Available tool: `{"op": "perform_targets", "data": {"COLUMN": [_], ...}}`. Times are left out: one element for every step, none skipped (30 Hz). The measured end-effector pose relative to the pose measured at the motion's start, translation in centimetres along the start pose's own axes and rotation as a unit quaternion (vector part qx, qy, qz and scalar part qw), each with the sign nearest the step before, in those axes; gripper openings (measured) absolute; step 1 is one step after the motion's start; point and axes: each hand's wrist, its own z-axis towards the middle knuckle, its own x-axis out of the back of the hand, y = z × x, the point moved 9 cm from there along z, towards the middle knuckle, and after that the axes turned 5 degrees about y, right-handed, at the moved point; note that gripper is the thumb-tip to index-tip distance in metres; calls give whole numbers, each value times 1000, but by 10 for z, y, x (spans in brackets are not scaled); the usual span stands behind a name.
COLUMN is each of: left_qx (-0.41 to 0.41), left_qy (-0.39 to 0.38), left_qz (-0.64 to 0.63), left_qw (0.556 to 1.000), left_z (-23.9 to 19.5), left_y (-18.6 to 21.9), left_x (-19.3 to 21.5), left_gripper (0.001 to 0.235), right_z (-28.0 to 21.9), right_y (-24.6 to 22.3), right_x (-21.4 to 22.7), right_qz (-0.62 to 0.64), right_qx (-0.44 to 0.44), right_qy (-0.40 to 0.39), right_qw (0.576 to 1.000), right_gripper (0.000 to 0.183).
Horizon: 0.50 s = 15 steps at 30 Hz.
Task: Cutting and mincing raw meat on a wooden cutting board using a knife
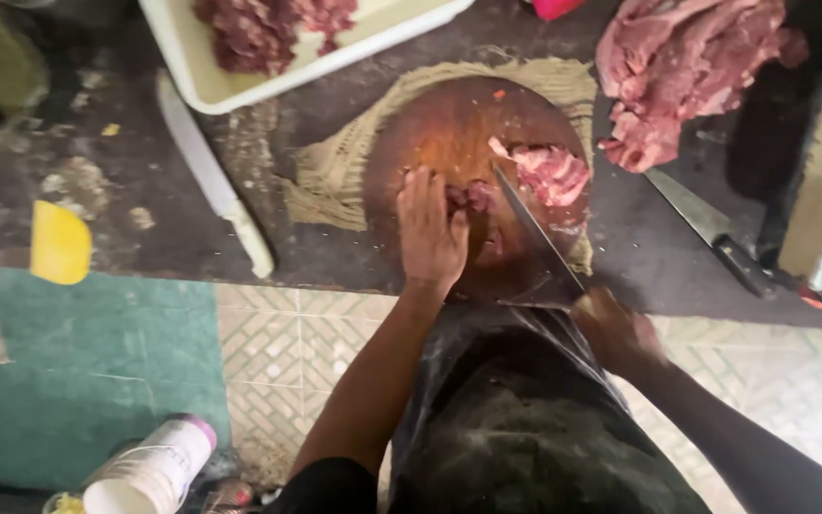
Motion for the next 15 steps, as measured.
{"op": "perform_targets", "data": {"left_qx": [7,-25,-62,-59,-48,-37,-43,-30,-15,-19,14,46,37,66,101], "left_qy": [-4,2,9,8,26,43,41,61,73,63,79,95,92,120,145], "left_qz": [1,-40,-81,-81,-80,-80,-84,-85,-83,-84,-115,-147,-146,-170,-195], "left_qw": [1000,999,995,995,995,995,995,994,994,994,990,983,984,976,965], "left_z": [1,3,8,3,4,6,7,8,4,2,8,14,15,14,8], "left_y": [7,23,35,45,49,54,52,46,40,47,38,29,21,6,-5], "left_x": [-11,-20,-29,-26,-22,-18,-23,-24,-21,-19,-13,-6,-15,-20,-24], "left_gripper": [52,47,44,44,47,51,51,44,39,39,36,33,33,26,20], "right_z": [37,56,55,26,21,10,41,54,57,56,65,75,89,108,121], "right_y": [-9,11,6,-2,-23,-48,-57,-53,-66,-73,-85,-97,-97,-98,-97], "right_x": [19,-1,-15,-38,-62,-83,-69,-66,-56,-54,-61,-67,-68,-67,-60], "right_qz": [4,140,255,255,208,153,153,258,355,360,373,386,393,431,463], "right_qx": [3,-209,-405,-405,-249,-87,-94,-273,-439,-445,-438,-431,-434,-434,-436], "right_qy": [-7,-222,-406,-408,-398,-372,-370,-421,-452,-452,-461,-470,-464,-433,-405], "right_qw": [1000,942,779,778,858,911,912,826,691,684,675,666,665,662,657], "right_gripper": [21,36,59,59,56,56,56,55,54,54,48,42,42,56,71]}}
